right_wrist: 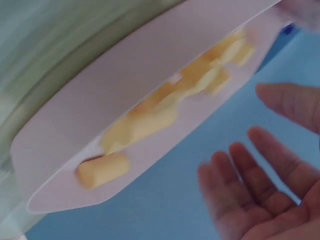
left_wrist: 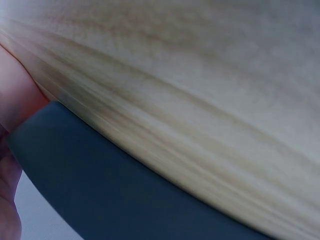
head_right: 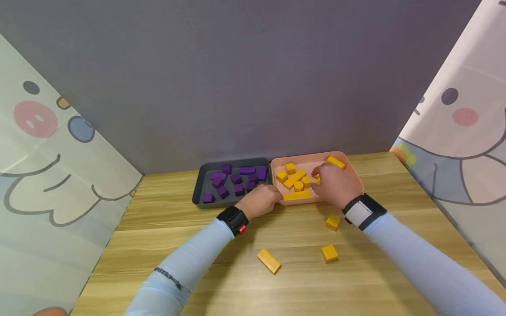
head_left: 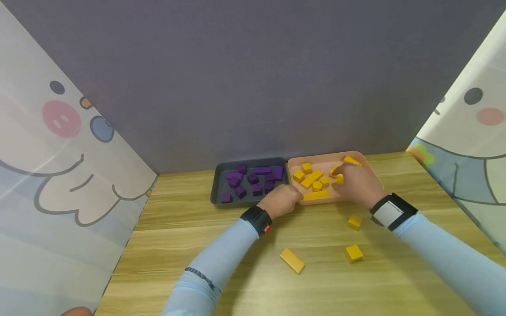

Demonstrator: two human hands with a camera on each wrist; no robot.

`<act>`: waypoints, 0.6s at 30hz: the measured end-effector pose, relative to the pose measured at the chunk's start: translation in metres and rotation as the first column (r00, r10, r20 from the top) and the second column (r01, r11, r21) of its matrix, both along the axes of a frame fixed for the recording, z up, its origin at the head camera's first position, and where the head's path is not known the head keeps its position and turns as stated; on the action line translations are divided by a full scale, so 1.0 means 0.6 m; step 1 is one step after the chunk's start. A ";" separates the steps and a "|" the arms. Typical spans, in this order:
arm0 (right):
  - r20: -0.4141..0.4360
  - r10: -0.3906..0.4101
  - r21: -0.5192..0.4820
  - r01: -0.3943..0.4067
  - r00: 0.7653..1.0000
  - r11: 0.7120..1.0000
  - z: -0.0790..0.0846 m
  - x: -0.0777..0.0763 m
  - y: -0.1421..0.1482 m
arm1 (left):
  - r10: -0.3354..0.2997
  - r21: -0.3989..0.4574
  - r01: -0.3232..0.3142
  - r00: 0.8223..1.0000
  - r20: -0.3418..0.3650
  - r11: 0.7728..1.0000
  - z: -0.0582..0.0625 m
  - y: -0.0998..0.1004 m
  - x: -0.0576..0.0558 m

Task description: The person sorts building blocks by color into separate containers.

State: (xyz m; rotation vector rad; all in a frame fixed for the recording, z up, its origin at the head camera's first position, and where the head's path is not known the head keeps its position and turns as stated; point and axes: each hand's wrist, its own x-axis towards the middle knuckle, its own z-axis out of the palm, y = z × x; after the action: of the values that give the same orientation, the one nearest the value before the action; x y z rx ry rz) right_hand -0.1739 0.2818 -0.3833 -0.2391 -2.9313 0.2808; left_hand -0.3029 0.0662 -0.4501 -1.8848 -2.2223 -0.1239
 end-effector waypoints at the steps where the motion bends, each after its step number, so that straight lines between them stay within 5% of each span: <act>1: -0.017 0.000 0.000 0.000 1.000 1.000 0.001 0.008 -0.012 | -0.001 0.000 0.001 1.000 0.000 1.000 0.000 0.000 0.000; 11: -0.128 0.216 -0.030 -0.221 0.968 0.975 -0.021 0.099 -0.162 | 0.000 0.011 0.001 1.000 -0.032 1.000 -0.001 0.000 -0.005; 15: -0.091 0.272 -0.013 -0.275 0.958 0.961 -0.039 0.125 -0.206 | 0.007 -0.003 -0.007 1.000 -0.021 1.000 0.000 0.000 -0.004; 18: 0.016 0.278 -0.063 -0.277 0.960 0.959 -0.056 0.138 -0.231 | 0.014 -0.018 -0.014 1.000 -0.012 1.000 0.002 0.001 -0.002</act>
State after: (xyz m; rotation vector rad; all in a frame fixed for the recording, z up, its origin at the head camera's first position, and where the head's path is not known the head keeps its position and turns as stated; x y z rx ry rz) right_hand -0.0909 0.1430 -0.4170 0.1650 -2.9800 0.4095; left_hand -0.3039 0.0666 -0.4486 -1.8742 -2.2362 -0.0902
